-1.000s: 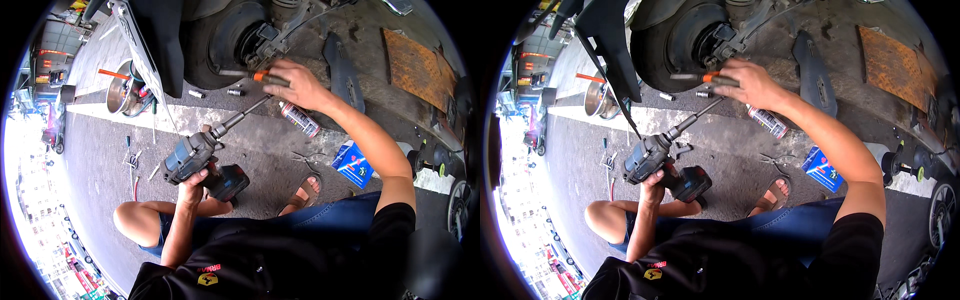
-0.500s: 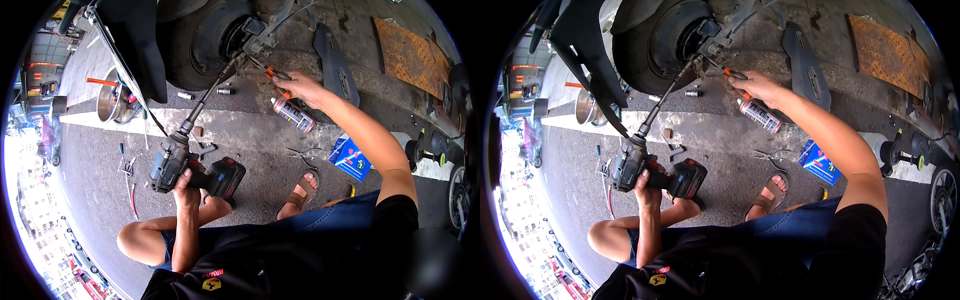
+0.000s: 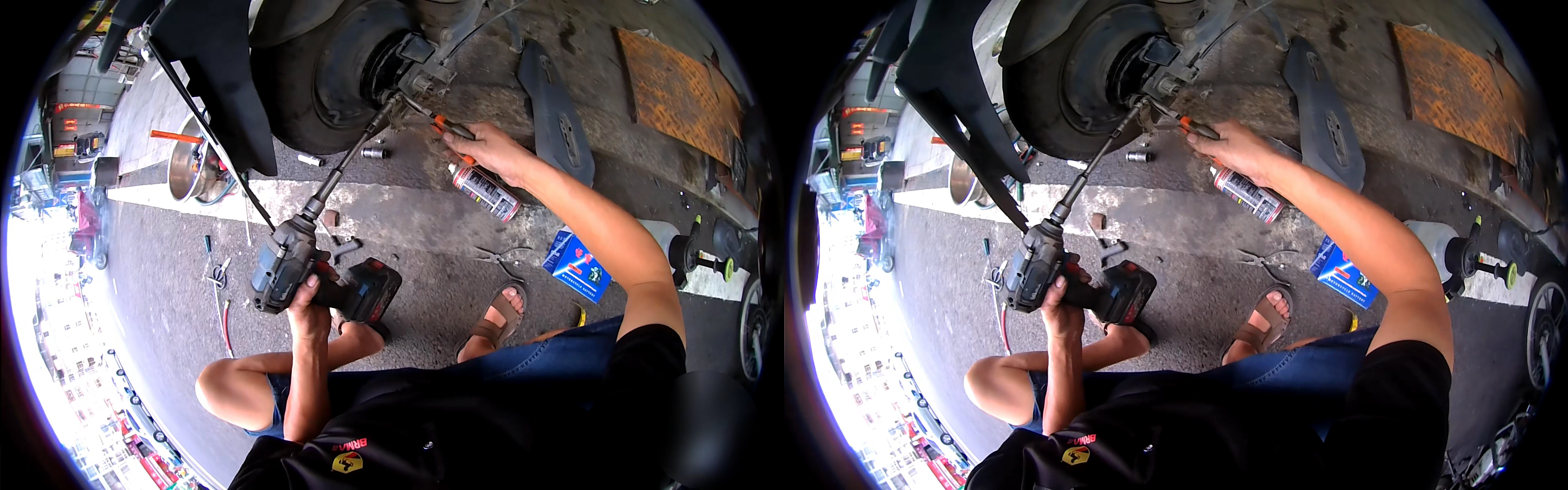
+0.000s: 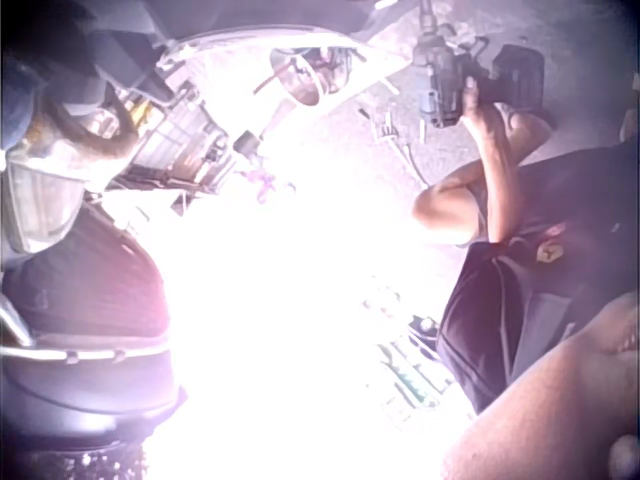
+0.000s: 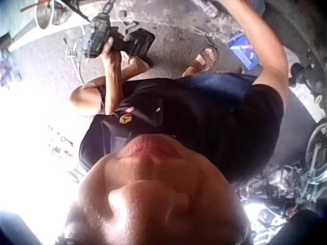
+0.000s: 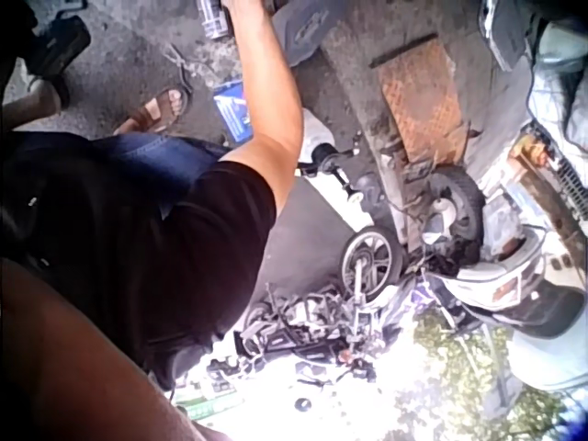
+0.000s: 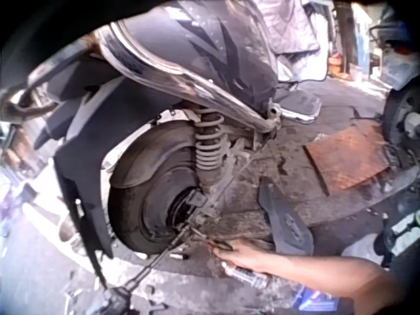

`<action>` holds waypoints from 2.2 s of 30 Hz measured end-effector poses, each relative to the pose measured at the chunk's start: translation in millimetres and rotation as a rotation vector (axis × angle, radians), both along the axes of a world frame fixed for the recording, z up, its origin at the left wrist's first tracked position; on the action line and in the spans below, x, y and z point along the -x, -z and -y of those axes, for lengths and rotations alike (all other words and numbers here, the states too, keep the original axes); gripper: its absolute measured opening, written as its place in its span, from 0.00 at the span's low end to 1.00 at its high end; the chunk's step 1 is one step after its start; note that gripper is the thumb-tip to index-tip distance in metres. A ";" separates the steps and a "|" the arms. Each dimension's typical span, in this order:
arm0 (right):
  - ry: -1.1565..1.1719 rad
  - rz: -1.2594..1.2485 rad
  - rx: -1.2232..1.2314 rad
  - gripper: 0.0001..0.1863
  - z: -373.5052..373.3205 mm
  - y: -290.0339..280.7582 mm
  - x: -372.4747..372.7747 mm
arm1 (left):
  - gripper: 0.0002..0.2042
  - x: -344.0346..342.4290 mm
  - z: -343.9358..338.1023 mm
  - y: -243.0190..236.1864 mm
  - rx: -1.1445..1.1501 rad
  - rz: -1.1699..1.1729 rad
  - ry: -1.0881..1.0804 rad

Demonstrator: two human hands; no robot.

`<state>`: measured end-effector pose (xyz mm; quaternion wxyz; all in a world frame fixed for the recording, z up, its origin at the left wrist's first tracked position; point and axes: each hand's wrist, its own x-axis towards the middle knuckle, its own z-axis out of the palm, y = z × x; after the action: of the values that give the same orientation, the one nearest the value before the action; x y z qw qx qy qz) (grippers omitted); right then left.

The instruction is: The person works on a motorcycle brake assembly by hand, using a power drill and pliers to remove and adjust components before placing small parts into a metal bowl.

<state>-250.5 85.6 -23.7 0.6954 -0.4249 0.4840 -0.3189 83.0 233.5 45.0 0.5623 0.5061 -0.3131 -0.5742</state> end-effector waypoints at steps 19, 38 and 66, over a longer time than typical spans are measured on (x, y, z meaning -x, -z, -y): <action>0.076 0.070 0.031 0.15 0.2 11.9 -16.2 | 0.23 1.3 4.9 0.6 0.032 0.174 0.001; 0.061 0.058 0.063 0.17 0.3 8.8 -15.3 | 0.23 -12.6 12.3 -7.0 0.101 0.413 -0.013; -0.052 -0.096 0.234 0.19 4.3 23.4 -10.6 | 0.24 -49.2 36.8 0.2 -0.061 0.249 0.059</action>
<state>-239.9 81.3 -47.2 0.6252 -0.5302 0.4649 -0.3344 132.2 196.7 44.8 0.4863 0.5807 -0.3776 -0.5327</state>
